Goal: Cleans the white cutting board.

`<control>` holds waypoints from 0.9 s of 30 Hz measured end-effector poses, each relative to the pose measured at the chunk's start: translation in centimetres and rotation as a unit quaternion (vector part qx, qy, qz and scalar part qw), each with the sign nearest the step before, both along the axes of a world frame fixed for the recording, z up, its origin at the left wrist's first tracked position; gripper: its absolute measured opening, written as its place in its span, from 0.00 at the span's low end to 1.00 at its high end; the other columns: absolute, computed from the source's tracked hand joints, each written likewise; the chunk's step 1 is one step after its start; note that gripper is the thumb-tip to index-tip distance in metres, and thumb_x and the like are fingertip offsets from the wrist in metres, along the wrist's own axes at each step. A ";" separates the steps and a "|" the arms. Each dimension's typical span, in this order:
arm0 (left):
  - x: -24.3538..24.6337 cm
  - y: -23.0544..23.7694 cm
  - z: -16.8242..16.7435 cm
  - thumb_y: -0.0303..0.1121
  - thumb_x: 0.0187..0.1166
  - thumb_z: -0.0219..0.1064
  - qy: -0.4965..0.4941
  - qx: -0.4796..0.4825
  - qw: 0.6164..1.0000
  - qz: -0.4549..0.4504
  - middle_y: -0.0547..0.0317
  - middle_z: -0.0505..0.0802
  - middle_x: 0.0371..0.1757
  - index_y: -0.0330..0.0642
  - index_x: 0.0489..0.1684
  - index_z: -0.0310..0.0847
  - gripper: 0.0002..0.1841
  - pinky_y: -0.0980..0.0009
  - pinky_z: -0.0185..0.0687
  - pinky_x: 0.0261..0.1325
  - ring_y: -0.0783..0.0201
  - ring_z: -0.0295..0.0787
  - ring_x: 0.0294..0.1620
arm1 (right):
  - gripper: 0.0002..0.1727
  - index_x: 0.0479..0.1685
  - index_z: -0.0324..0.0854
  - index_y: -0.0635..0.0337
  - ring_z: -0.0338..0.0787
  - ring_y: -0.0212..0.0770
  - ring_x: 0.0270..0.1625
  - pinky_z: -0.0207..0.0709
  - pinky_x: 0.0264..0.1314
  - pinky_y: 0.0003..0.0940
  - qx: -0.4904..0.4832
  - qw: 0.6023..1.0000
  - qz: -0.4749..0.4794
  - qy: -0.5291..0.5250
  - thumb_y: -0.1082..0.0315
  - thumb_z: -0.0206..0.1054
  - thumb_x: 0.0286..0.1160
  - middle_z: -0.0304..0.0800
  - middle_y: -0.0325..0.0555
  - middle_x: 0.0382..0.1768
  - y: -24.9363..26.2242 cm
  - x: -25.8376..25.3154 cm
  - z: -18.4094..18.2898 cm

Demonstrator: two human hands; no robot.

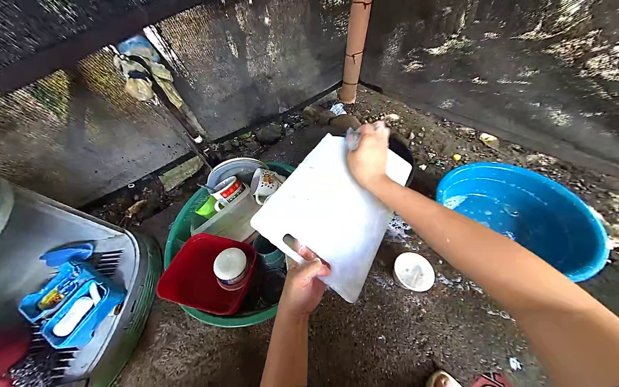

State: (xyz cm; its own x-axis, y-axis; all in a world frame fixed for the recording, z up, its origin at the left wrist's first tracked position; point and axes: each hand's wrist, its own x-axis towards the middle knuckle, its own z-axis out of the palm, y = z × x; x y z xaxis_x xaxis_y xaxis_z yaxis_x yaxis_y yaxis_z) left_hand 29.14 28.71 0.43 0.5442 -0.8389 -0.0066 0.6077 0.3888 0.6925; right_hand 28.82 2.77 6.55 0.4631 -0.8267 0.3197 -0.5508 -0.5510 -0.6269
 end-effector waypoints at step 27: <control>-0.2 0.3 0.9 0.13 0.52 0.60 -0.040 0.001 0.999 0.023 0.60 0.94 0.48 0.42 0.68 0.60 0.36 0.62 0.92 0.55 0.65 0.95 0.50 | 0.18 0.57 0.87 0.62 0.88 0.66 0.63 0.81 0.59 0.68 -0.054 0.998 -0.017 0.006 0.58 0.62 0.85 0.85 0.65 0.65 -5.3 -1.0 -0.4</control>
